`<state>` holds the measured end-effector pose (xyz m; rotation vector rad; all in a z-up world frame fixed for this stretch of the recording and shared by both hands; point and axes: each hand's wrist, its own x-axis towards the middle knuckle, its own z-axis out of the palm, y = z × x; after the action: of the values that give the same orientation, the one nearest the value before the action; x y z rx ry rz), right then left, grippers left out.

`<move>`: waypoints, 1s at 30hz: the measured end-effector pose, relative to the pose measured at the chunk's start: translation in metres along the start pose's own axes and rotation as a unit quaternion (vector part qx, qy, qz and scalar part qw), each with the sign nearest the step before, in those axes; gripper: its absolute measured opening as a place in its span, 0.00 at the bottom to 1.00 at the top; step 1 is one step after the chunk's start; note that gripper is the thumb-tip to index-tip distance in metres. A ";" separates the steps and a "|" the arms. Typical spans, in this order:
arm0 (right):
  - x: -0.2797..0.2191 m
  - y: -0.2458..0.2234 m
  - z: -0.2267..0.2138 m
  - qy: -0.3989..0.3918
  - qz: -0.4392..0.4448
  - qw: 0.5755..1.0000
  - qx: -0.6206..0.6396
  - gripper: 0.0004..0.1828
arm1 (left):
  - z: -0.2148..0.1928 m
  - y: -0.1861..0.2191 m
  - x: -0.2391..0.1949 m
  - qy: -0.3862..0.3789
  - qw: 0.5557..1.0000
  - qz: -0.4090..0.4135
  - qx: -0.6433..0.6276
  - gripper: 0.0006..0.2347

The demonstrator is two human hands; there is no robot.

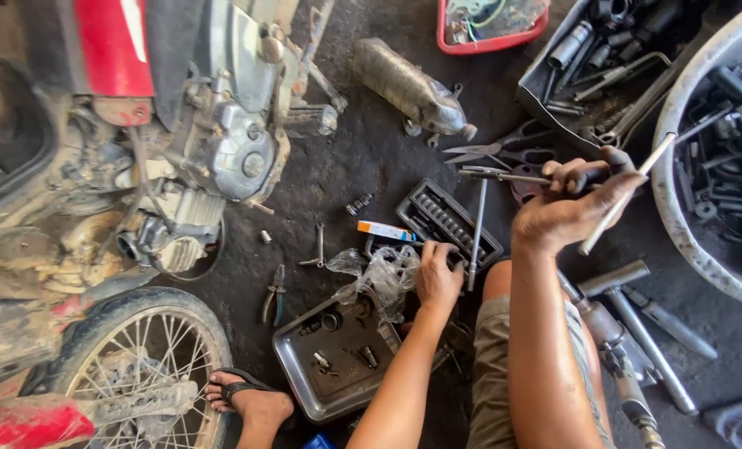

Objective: The person is repairing a red motorcycle engine while sitting on the floor. They use a socket wrench to tighten bolts on the engine casing and handle small metal parts from a tray.

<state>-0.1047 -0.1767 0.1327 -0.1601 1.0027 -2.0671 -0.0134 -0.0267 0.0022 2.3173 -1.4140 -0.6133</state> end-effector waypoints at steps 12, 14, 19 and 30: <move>-0.009 -0.036 0.017 0.019 0.248 0.966 0.065 0.27 | -0.097 0.012 0.003 0.083 0.764 -0.204 -0.606 0.03; -0.020 -0.047 0.028 0.054 0.278 0.956 0.076 0.21 | -0.127 -0.004 0.009 0.065 0.718 -0.161 -0.674 0.06; -0.055 -0.059 0.047 0.022 0.311 0.945 0.098 0.17 | -0.195 -0.028 0.018 0.016 0.702 -0.091 -0.706 0.11; -0.091 -0.062 0.063 0.001 0.306 0.948 0.084 0.18 | -0.218 -0.033 0.030 -0.019 0.589 -0.045 -0.807 0.05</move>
<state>-0.0564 -0.1274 0.2386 0.2204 0.7488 -1.5649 0.1397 -0.0231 0.1634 0.7808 -0.1875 -1.2135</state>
